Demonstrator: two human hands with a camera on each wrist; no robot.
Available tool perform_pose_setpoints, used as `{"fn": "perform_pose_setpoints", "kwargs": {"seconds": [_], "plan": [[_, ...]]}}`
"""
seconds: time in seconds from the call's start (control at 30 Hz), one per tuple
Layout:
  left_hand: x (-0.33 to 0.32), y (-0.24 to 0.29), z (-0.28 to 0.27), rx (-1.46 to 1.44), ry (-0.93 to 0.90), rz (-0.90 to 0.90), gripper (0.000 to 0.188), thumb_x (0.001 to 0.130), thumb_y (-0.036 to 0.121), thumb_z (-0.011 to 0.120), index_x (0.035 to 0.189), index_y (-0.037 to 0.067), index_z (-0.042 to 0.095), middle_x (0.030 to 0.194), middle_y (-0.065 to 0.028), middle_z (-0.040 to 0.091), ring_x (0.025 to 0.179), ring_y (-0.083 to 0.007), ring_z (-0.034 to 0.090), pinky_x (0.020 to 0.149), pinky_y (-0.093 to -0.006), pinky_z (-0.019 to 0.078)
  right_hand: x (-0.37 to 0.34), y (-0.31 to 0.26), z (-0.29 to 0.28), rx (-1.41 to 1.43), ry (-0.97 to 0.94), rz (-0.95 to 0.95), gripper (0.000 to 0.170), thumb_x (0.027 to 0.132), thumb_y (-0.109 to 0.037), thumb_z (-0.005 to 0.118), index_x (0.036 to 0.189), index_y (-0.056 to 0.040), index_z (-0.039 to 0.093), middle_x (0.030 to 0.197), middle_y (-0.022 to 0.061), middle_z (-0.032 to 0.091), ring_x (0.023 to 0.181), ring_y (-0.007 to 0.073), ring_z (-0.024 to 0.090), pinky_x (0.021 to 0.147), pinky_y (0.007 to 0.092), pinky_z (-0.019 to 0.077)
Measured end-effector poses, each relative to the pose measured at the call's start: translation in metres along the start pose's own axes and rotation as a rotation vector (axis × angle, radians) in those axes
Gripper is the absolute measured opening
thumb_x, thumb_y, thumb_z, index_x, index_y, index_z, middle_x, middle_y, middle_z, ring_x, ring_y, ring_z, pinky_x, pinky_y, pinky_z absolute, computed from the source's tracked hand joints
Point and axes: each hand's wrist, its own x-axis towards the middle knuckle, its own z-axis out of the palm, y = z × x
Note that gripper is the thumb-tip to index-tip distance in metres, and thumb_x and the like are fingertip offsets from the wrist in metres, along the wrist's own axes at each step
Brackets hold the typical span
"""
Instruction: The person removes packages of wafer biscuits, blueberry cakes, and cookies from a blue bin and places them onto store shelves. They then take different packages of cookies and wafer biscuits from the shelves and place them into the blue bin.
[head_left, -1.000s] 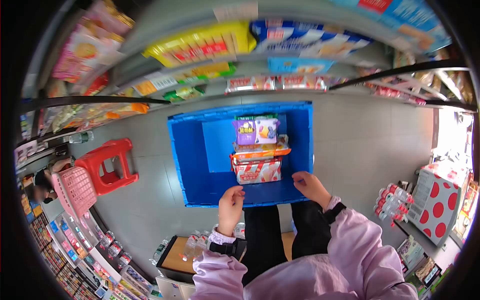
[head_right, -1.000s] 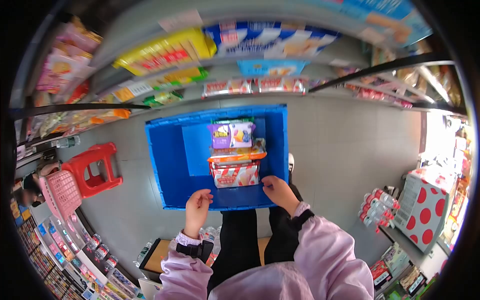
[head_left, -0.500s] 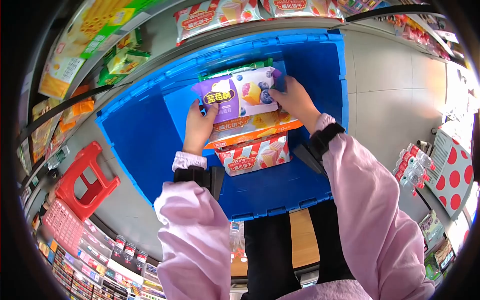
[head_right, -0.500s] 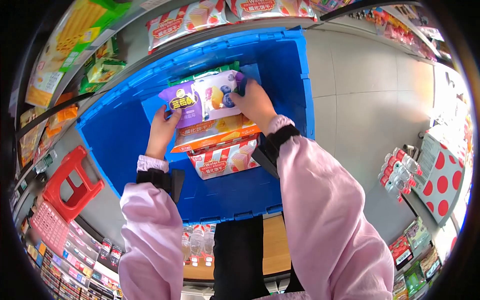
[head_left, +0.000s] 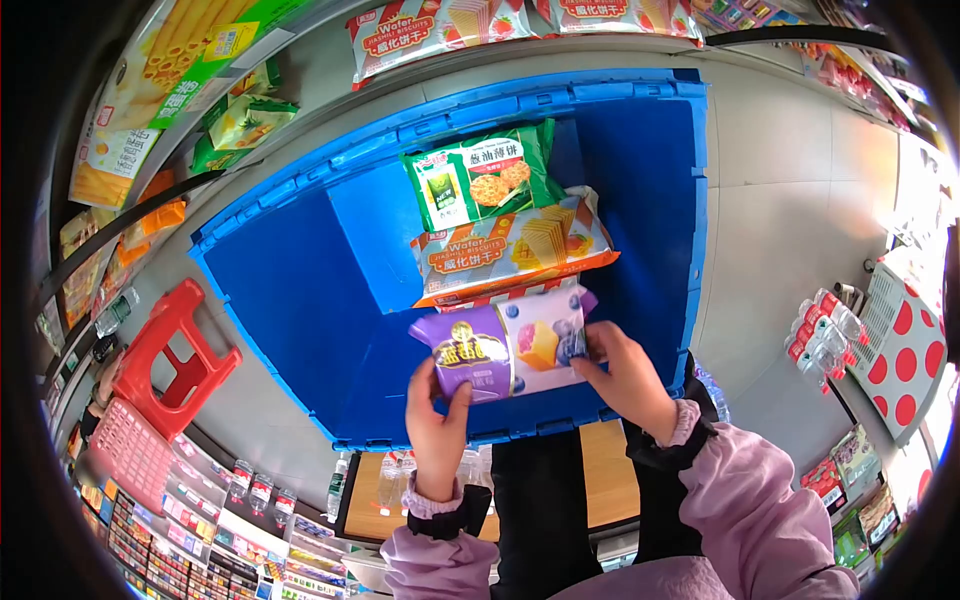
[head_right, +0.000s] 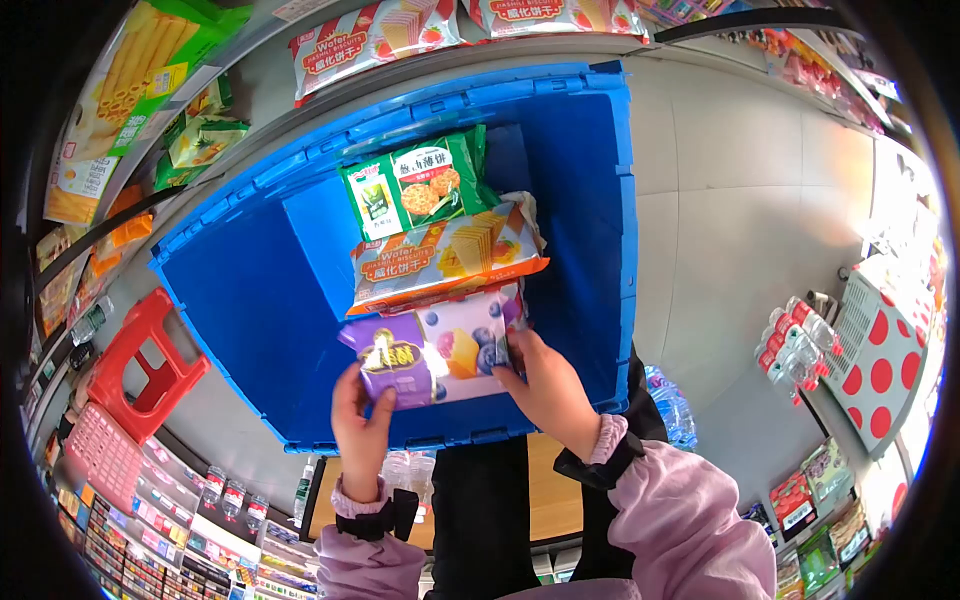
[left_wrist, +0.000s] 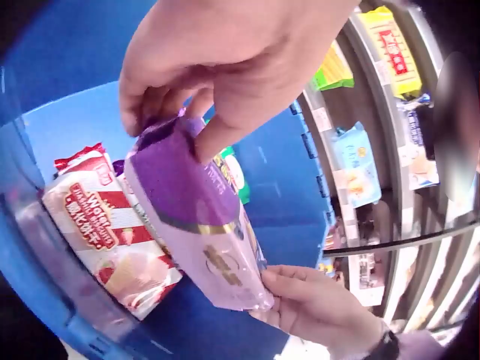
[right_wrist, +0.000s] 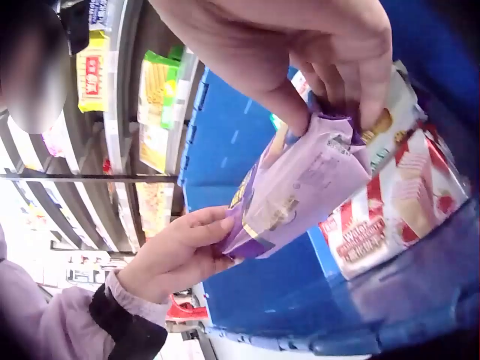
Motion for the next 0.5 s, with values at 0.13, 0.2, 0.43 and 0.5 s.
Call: {"fn": "perform_pose_setpoints", "kwargs": {"seconds": [0.13,0.2,0.43,0.5], "plan": [[0.012,-0.073,0.017,0.158,-0.134,-0.083,0.044,0.072,0.004,0.066,0.110,-0.001,0.045,0.082,-0.0140,0.060,0.071,-0.0221,0.060,0.062,-0.0304,0.0465,0.028,0.043,0.023,-0.308,-0.101,0.113,0.031,0.074,-0.013,0.062,0.097,0.0021,0.048,0.086,0.0211,0.059,0.083,0.0365,0.058,0.071,0.0406,0.0465],[0.034,-0.085,0.029,0.147,-0.175,-0.123,0.043,0.072,0.005,0.066,0.109,-0.001,0.045,0.084,-0.0153,0.060,0.075,-0.0228,0.060,0.064,-0.0305,0.0469,0.059,0.073,0.036,-0.428,-0.075,0.122,0.030,0.071,-0.012,0.064,0.093,0.0014,0.048,0.086,0.0216,0.058,0.084,0.0378,0.056,0.072,0.0419,0.0455],[0.077,-0.094,0.027,0.384,-0.358,-0.072,0.037,0.071,0.006,0.066,0.104,-0.001,0.050,0.093,-0.0187,0.059,0.089,-0.0247,0.060,0.073,-0.0306,0.0476,0.099,0.082,0.025,-0.601,-0.301,0.043,0.022,0.075,-0.011,0.055,0.093,0.0025,0.056,0.086,0.0215,0.061,0.082,0.0356,0.059,0.072,0.0421,0.0471],[0.080,0.003,-0.009,0.273,-0.557,-0.172,0.019,0.075,0.004,0.061,0.093,-0.002,0.057,0.087,-0.0128,0.062,0.081,-0.0196,0.061,0.068,-0.0283,0.0483,0.085,0.007,-0.014,-0.713,-0.482,-0.059,0.021,0.075,-0.012,0.056,0.090,0.0032,0.057,0.084,0.0211,0.061,0.081,0.0350,0.059,0.071,0.0414,0.0473]]}}
